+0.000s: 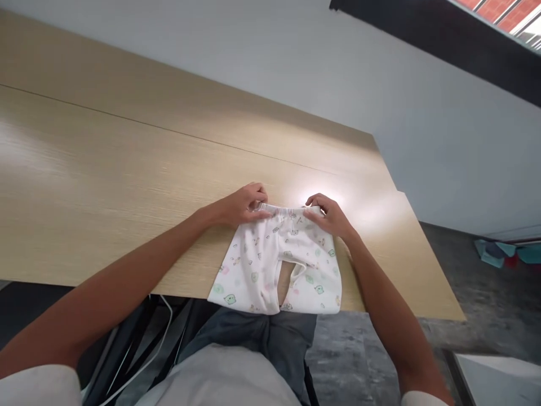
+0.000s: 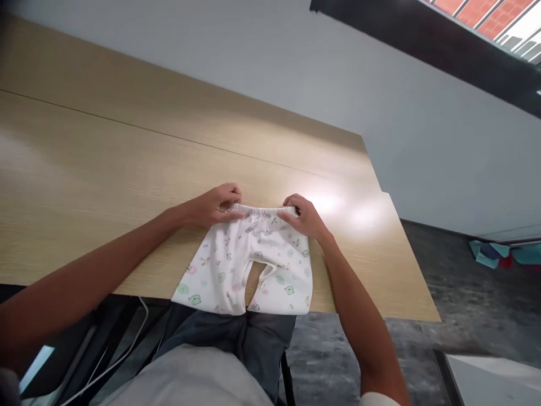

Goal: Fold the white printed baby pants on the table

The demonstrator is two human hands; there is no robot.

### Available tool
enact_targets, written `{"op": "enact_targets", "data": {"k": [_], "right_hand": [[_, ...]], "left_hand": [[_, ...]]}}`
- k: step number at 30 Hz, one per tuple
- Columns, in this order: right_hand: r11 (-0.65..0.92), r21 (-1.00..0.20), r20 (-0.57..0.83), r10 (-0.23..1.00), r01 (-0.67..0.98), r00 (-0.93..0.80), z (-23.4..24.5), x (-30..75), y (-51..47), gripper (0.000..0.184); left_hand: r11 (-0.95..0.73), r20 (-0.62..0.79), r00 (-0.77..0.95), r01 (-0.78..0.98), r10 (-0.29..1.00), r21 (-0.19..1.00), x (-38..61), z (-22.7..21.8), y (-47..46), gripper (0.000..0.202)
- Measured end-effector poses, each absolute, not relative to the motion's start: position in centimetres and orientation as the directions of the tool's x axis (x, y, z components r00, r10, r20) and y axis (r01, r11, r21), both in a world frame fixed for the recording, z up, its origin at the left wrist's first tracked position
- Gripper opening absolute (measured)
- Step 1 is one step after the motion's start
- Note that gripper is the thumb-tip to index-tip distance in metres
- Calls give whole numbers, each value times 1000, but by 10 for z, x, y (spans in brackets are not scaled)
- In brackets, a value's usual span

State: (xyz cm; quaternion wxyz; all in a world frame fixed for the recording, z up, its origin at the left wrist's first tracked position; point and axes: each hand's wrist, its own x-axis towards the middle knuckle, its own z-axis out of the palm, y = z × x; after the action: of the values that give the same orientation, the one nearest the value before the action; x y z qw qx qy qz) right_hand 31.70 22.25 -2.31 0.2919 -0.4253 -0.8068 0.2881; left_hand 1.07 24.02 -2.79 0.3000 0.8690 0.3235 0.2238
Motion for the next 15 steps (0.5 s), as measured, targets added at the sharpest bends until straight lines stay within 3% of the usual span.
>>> {"op": "enact_targets", "data": {"k": [5,9,12,15], "right_hand": [[379,-834,103,821,401,-562,-11,318,218,39],[363,-894,94,724,261,-683,10,316,206,40],[415,-881,139,685,225,-715,49,317,186,36],[579,-788,217,577,207,-787,110,316,147,30]], "left_hand": [[-406,92,776,221,624,887,1,-5,238,32],[-275,100,822,70,561,959,-8,27,228,32],[-340,123,848,70,515,938,-12,69,206,35],[-502,140,880,123,455,856,-17,125,170,35]]}}
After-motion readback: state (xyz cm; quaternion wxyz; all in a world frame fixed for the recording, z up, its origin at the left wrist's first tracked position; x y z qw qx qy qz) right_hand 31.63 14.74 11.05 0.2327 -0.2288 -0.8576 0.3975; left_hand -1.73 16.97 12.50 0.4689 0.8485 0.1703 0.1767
